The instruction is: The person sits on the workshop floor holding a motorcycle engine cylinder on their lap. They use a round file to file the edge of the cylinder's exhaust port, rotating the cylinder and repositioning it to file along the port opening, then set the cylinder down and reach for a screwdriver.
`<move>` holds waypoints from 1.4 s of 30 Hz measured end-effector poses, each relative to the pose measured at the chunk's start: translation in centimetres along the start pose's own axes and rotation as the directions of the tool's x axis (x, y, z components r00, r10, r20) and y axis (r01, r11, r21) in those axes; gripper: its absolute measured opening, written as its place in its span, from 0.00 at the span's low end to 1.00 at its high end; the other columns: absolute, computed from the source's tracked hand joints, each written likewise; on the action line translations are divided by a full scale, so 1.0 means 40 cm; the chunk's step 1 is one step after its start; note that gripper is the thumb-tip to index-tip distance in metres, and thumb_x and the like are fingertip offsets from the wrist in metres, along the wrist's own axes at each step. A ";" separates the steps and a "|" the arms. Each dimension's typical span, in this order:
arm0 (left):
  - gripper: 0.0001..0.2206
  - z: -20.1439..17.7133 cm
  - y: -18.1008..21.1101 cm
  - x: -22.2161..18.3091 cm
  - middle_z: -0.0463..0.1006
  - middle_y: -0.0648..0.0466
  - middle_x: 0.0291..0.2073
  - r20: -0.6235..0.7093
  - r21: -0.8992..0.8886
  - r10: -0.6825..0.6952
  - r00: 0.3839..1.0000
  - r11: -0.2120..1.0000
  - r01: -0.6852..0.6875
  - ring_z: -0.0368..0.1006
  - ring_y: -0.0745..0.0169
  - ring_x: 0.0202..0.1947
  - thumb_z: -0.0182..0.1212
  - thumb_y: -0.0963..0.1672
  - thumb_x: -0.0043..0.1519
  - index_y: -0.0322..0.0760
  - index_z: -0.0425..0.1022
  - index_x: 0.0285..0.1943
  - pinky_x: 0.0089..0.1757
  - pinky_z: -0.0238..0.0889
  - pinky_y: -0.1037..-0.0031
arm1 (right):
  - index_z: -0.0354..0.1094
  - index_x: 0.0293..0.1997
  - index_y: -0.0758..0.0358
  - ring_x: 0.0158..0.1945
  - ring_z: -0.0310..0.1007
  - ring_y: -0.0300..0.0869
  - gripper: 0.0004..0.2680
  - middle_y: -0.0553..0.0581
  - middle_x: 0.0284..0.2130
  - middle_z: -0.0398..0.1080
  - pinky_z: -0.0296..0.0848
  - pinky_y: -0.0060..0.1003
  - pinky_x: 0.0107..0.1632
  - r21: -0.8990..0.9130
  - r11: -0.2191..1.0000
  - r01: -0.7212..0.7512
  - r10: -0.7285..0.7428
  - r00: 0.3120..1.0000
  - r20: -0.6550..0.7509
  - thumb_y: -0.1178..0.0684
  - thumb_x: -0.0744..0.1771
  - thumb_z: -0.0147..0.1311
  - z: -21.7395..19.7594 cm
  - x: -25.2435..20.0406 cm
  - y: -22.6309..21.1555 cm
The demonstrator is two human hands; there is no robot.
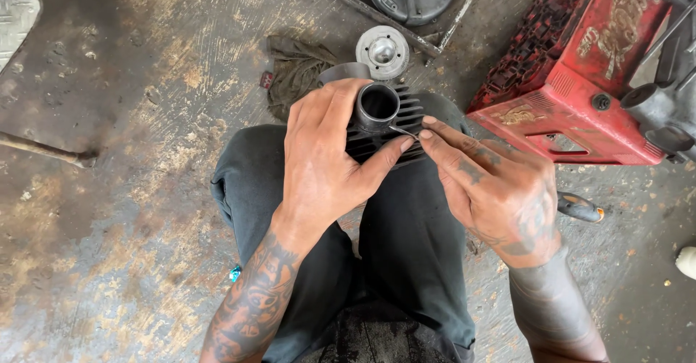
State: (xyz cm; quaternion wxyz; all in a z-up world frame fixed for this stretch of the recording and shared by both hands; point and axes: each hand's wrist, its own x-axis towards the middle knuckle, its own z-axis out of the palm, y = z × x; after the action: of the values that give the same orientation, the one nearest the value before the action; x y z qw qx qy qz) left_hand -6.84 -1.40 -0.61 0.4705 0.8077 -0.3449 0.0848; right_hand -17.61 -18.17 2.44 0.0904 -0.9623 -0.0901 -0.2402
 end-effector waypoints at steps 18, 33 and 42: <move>0.24 0.014 0.005 -0.003 0.78 0.49 0.49 0.003 0.062 -0.034 0.999 0.998 0.034 0.75 0.50 0.50 0.76 0.46 0.53 0.34 0.72 0.56 0.56 0.60 0.61 | 0.78 0.49 0.70 0.36 0.80 0.45 0.10 0.59 0.51 0.80 0.72 0.37 0.34 0.077 0.997 -0.010 0.010 1.000 0.013 0.68 0.65 0.61 -0.007 0.005 0.013; 0.30 0.007 0.007 0.003 0.77 0.48 0.50 0.051 0.125 -0.009 0.999 0.992 0.003 0.73 0.49 0.50 0.77 0.47 0.50 0.32 0.69 0.58 0.56 0.59 0.59 | 0.74 0.50 0.68 0.35 0.80 0.45 0.09 0.56 0.51 0.80 0.72 0.38 0.34 0.146 0.983 -0.114 0.107 0.993 0.053 0.66 0.66 0.57 0.014 0.007 0.032; 0.27 0.014 0.006 0.018 0.78 0.49 0.46 0.030 0.065 -0.065 0.997 0.996 0.063 0.75 0.50 0.47 0.76 0.48 0.52 0.33 0.70 0.57 0.54 0.61 0.61 | 0.77 0.47 0.69 0.38 0.82 0.46 0.08 0.60 0.50 0.79 0.73 0.37 0.33 0.148 0.986 -0.075 0.076 0.997 0.004 0.65 0.64 0.61 0.013 0.016 0.030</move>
State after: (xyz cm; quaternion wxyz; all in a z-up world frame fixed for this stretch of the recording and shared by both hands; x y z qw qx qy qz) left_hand -6.55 -2.29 -0.42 0.4413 0.8343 -0.3235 0.0675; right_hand -16.57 -19.12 2.12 0.1705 -0.9555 -0.0711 -0.2300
